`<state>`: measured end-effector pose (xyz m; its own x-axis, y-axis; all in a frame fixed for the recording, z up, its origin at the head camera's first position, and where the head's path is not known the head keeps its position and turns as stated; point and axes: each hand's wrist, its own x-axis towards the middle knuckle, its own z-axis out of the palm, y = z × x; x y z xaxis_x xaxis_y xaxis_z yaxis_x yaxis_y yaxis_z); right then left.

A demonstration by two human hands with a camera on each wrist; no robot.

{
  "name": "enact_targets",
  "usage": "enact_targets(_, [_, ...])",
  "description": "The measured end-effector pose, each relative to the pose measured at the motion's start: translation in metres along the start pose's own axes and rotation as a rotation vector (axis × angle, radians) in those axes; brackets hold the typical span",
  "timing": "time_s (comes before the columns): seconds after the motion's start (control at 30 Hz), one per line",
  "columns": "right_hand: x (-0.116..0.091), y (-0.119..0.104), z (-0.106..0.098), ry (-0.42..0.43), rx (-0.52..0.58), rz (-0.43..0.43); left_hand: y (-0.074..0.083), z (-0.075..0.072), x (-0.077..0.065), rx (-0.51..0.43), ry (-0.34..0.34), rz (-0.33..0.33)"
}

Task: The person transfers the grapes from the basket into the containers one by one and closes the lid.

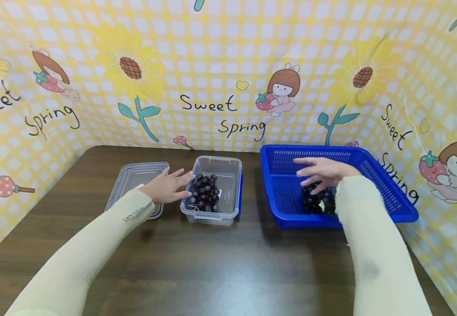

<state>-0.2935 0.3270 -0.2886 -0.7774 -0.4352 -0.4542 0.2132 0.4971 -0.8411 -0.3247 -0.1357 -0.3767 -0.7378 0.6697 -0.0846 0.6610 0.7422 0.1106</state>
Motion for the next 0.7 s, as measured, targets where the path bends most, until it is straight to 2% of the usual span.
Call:
enact_targets(0.2, [-0.023,0.03,-0.021,0.089,0.033,0.009,0.0,-0.001,-0.002,-0.005,-0.008,-0.005])
enact_targets(0.43, [-0.031,0.051,-0.033,0.206,0.157,0.02,-0.002,0.003,-0.003,-0.003,-0.014,-0.014])
enact_targets(0.7, [-0.031,0.052,-0.034,0.27,0.353,0.192,-0.001,0.003,-0.002,0.001,-0.009,0.0])
